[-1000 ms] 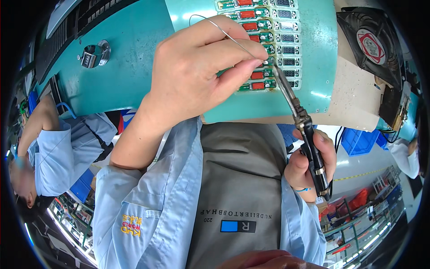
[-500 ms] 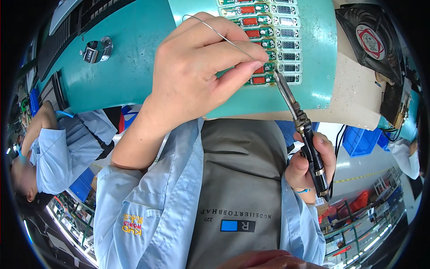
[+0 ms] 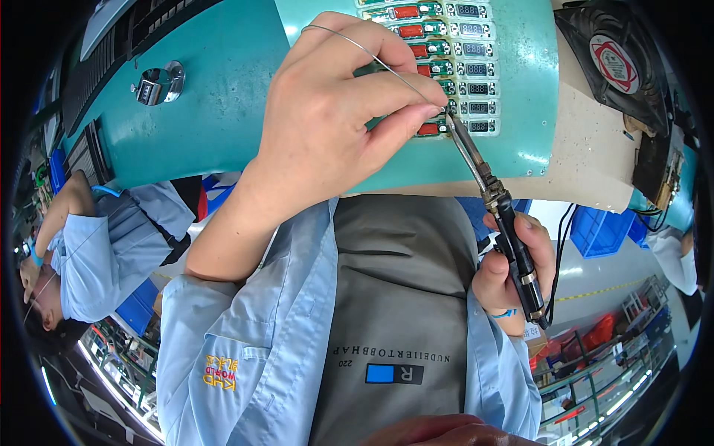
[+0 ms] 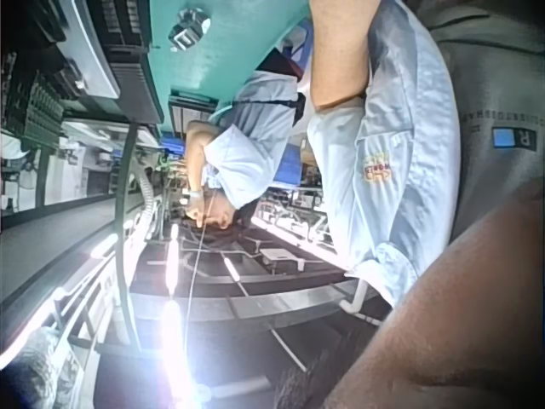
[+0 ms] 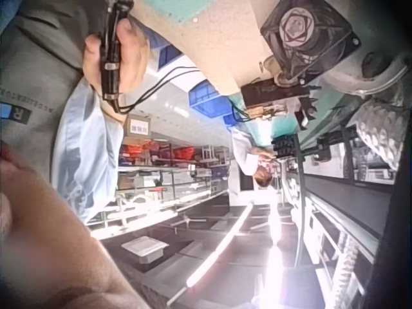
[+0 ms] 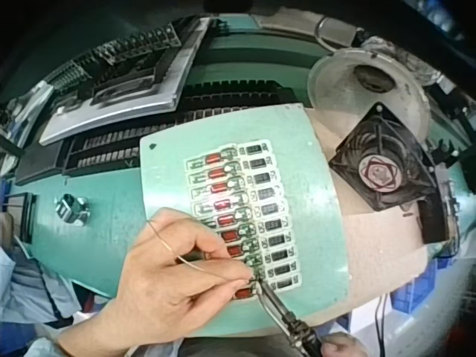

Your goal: The person secures circuit board panels in a jig fixture, solders components onto them using a soldering iron and solder wire, and places the completed boards onto a rack.

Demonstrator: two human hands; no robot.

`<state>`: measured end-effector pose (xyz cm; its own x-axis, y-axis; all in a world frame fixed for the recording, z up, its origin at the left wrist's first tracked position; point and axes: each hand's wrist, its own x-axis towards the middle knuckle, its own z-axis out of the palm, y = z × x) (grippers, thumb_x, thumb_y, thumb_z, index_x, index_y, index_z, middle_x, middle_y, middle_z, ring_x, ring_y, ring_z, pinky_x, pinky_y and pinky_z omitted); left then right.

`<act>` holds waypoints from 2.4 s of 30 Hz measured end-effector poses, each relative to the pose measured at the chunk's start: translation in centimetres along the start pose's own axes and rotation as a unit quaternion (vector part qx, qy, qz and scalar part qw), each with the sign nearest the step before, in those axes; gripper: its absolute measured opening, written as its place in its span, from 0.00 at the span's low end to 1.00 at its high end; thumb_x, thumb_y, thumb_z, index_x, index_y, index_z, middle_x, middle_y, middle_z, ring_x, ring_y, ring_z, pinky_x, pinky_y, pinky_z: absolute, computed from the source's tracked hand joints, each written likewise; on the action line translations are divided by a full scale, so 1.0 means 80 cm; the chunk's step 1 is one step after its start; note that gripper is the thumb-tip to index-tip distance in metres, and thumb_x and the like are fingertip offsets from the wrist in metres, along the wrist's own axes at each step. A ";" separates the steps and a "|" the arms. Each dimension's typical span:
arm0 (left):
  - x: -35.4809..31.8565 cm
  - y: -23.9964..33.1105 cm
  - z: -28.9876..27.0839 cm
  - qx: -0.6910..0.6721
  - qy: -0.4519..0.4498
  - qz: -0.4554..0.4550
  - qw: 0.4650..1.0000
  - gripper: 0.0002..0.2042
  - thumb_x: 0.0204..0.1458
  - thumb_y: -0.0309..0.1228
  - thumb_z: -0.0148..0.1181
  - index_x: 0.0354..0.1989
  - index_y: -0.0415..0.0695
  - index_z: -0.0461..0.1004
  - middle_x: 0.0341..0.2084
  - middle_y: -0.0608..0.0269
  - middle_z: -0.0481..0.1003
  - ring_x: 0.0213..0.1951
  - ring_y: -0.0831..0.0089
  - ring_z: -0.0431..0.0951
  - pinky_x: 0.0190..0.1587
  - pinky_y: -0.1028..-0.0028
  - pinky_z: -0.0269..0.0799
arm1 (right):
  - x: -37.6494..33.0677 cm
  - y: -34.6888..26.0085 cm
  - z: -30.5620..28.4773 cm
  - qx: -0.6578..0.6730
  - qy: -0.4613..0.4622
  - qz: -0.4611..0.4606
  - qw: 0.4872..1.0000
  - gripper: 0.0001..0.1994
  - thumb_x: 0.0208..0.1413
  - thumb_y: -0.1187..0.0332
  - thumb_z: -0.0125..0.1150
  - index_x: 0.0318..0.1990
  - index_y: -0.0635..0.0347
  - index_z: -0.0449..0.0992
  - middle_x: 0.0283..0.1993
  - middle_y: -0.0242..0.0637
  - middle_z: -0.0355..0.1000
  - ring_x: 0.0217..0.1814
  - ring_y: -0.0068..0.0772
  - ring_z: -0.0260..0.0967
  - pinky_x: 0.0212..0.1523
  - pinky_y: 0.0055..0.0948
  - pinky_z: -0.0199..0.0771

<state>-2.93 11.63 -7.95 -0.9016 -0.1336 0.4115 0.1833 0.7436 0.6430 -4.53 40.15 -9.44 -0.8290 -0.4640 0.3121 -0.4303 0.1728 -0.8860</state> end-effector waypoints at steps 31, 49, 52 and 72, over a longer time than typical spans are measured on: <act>-0.004 -0.005 -0.010 0.003 0.020 0.012 1.000 0.11 0.41 0.21 0.74 0.34 0.48 0.89 0.36 0.68 0.78 0.37 0.72 0.72 0.38 0.75 0.69 | -0.010 0.009 -0.003 0.028 0.029 -0.046 0.998 0.28 0.61 0.56 0.75 0.59 0.65 0.73 0.40 0.47 0.81 0.35 0.39 0.78 0.35 0.31 0.78; -0.048 0.083 0.010 -0.193 -0.050 0.047 0.979 0.08 0.45 0.21 0.72 0.34 0.47 0.87 0.33 0.66 0.74 0.28 0.76 0.71 0.31 0.76 0.68 | 0.008 -0.020 0.008 0.149 -0.013 -0.045 0.988 0.19 0.61 0.77 0.68 0.55 0.50 0.70 0.43 0.46 0.78 0.37 0.39 0.79 0.36 0.32 0.80; -0.051 0.087 0.019 -0.221 -0.046 0.023 0.974 0.08 0.46 0.21 0.73 0.34 0.47 0.87 0.33 0.66 0.74 0.28 0.76 0.72 0.31 0.77 0.69 | 0.012 -0.025 0.004 0.150 -0.027 -0.036 0.988 0.21 0.56 0.82 0.69 0.53 0.52 0.70 0.43 0.45 0.78 0.38 0.39 0.79 0.37 0.32 0.81; -0.041 0.063 -0.006 -0.202 -0.040 -0.034 0.978 0.10 0.52 0.17 0.66 0.42 0.42 0.83 0.37 0.60 0.79 0.29 0.73 0.74 0.34 0.77 0.72 | -0.004 -0.005 -0.009 0.106 0.013 -0.023 0.994 0.19 0.59 0.78 0.66 0.56 0.53 0.69 0.43 0.47 0.77 0.37 0.38 0.78 0.38 0.32 0.78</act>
<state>1.13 15.46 -5.74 -0.9420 -0.1097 0.3172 0.2469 0.4136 0.8763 -4.34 40.88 -8.97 -0.8200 -0.4439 0.3612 -0.3863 -0.0363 -0.9217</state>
